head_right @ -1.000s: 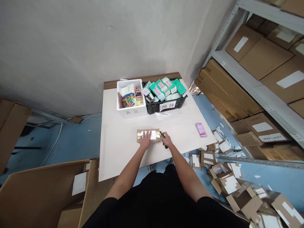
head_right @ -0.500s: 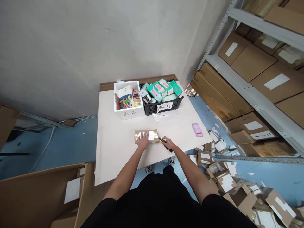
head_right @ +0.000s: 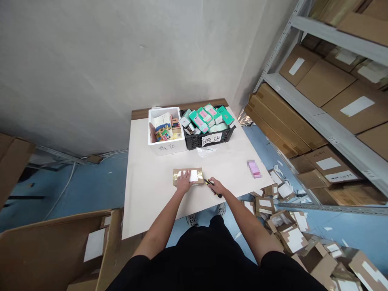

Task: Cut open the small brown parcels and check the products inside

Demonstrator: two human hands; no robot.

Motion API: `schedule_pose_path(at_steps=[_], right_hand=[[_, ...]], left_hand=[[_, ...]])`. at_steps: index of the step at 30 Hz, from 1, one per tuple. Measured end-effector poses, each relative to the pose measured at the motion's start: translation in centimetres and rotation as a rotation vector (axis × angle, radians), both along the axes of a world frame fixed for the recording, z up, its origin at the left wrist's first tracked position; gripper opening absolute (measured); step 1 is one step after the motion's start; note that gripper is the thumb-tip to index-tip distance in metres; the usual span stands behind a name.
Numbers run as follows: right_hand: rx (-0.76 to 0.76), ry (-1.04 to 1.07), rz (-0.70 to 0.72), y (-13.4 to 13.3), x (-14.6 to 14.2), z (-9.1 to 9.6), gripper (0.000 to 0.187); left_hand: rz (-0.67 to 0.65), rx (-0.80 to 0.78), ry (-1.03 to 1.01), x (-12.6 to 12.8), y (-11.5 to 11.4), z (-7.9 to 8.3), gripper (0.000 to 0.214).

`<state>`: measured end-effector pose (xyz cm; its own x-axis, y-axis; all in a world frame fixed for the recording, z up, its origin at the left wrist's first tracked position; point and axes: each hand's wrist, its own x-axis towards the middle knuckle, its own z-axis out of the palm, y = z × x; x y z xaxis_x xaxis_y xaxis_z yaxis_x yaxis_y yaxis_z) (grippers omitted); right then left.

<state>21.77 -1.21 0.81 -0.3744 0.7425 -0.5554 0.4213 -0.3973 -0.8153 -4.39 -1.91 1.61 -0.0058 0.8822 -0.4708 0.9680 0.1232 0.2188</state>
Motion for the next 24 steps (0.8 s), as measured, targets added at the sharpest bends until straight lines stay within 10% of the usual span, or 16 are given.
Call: schedule_pose_path(at_steps=[4,9,20,24], right_hand=[[0.097,-0.106,-0.394,-3.2,-2.2,-1.7,0.067],[0.075,-0.277,-0.453,-4.4,-8.8,-2.9,0.091],[0.124,-0.537,-0.316,8.2,-12.4,0.7,0.101],[0.232,-0.555,-0.335,7.0,-10.4,1.7,0.095]], left_hand=[[0.017,0.102,-0.017,-1.1,1.2,0.7,0.076],[0.005,0.154,-0.023,-4.6,1.4,1.2,0.063],[0.070,-0.104,0.031,-5.1,-5.4,2.1,0.077],[0.041,0.082,0.018,-4.6,-3.3,2.9,0.070]])
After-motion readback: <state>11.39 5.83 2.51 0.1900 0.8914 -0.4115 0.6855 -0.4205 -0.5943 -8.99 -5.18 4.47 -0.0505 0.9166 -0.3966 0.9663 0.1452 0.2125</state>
